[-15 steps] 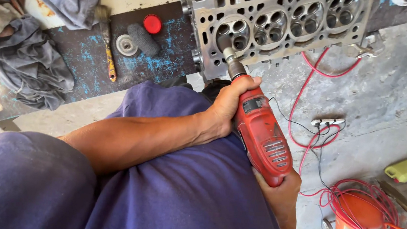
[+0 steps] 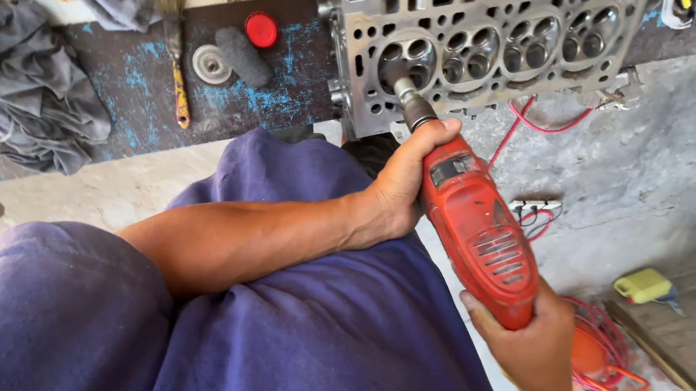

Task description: Grinding valve seats in an engine cylinder head using a power drill

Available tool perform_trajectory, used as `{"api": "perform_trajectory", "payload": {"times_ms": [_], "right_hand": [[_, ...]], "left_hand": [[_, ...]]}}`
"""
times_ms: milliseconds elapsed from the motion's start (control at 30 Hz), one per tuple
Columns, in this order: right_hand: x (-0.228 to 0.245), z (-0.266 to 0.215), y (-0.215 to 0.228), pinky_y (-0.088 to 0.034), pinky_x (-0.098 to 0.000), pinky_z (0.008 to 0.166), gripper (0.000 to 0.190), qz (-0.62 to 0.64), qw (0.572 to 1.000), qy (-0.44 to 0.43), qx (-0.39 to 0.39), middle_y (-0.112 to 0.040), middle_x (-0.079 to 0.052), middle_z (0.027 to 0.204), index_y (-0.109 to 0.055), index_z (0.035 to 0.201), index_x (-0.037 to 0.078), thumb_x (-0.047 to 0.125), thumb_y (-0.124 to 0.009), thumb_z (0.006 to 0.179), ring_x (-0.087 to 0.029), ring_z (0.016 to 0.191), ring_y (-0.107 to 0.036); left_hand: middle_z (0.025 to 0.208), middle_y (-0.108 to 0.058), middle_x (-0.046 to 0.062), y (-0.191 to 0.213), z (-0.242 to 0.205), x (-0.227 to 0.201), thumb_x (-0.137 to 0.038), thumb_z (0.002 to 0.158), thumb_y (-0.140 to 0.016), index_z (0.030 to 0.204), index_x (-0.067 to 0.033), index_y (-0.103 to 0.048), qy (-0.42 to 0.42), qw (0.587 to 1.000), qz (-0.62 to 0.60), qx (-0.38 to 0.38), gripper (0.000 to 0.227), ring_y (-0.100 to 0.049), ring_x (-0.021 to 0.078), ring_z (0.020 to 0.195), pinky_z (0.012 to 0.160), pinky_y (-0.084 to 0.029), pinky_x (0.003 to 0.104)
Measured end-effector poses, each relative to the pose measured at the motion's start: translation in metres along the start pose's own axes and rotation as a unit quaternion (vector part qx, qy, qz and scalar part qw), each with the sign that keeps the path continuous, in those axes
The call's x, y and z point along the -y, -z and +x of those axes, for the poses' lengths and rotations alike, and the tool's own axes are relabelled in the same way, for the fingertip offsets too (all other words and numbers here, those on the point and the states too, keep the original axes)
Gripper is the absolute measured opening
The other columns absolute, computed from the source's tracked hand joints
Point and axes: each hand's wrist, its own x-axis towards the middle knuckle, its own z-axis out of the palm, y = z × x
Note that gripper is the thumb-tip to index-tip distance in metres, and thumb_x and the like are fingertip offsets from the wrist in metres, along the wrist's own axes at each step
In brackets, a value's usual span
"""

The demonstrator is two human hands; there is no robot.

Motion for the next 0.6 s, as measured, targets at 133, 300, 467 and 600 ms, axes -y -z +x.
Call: {"api": "perform_trajectory", "payload": {"times_ms": [133, 300, 467, 600], "right_hand": [[0.034, 0.015, 0.024, -0.051, -0.0287, 0.08, 0.047, -0.043, 0.998, -0.034, 0.031, -0.077, -0.001, 0.086, -0.075, 0.104, 0.007, 0.021, -0.092, 0.063, -0.007, 0.079, -0.061], [0.058, 0.035, 0.05, -0.049, -0.0277, 0.085, 0.047, -0.1, 0.992, -0.032, 0.072, -0.077, -0.001, 0.092, -0.076, 0.108, 0.009, 0.021, -0.09, 0.065, -0.007, 0.087, -0.062], [0.086, 0.051, 0.062, -0.05, -0.0292, 0.08, 0.044, -0.161, 0.98, -0.06, 0.1, -0.077, -0.001, 0.085, -0.076, 0.104, 0.01, 0.024, -0.09, 0.065, -0.007, 0.082, -0.061], [0.09, 0.054, 0.069, -0.05, -0.0282, 0.086, 0.045, -0.162, 0.978, -0.045, 0.122, -0.079, -0.001, 0.091, -0.076, 0.106, 0.01, 0.024, -0.089, 0.065, -0.007, 0.089, -0.064]], "left_hand": [[0.073, -0.068, 0.009, -0.001, 0.002, -0.009, -0.043, 0.077, -0.07, 0.084, -0.0116, -0.059, -0.009, 0.999, -0.05, 0.012, 0.034, -0.066, 0.0222, 0.063, 0.067, -0.058, 0.037], [0.073, -0.068, 0.003, -0.006, 0.003, -0.02, -0.052, 0.074, -0.071, 0.085, -0.0148, -0.06, 0.033, 0.997, -0.074, -0.011, 0.041, -0.066, 0.0178, 0.063, 0.064, -0.057, 0.033], [0.076, -0.07, 0.003, -0.007, 0.003, -0.03, -0.055, 0.078, -0.066, 0.084, -0.0143, -0.062, 0.049, 0.995, -0.084, 0.0, 0.042, -0.068, 0.0195, 0.066, 0.063, -0.057, 0.034], [0.079, -0.072, 0.005, -0.006, 0.002, -0.031, -0.054, 0.08, -0.065, 0.084, -0.0103, -0.068, 0.051, 0.995, -0.089, 0.018, 0.044, -0.069, 0.0191, 0.066, 0.062, -0.057, 0.033]]}}
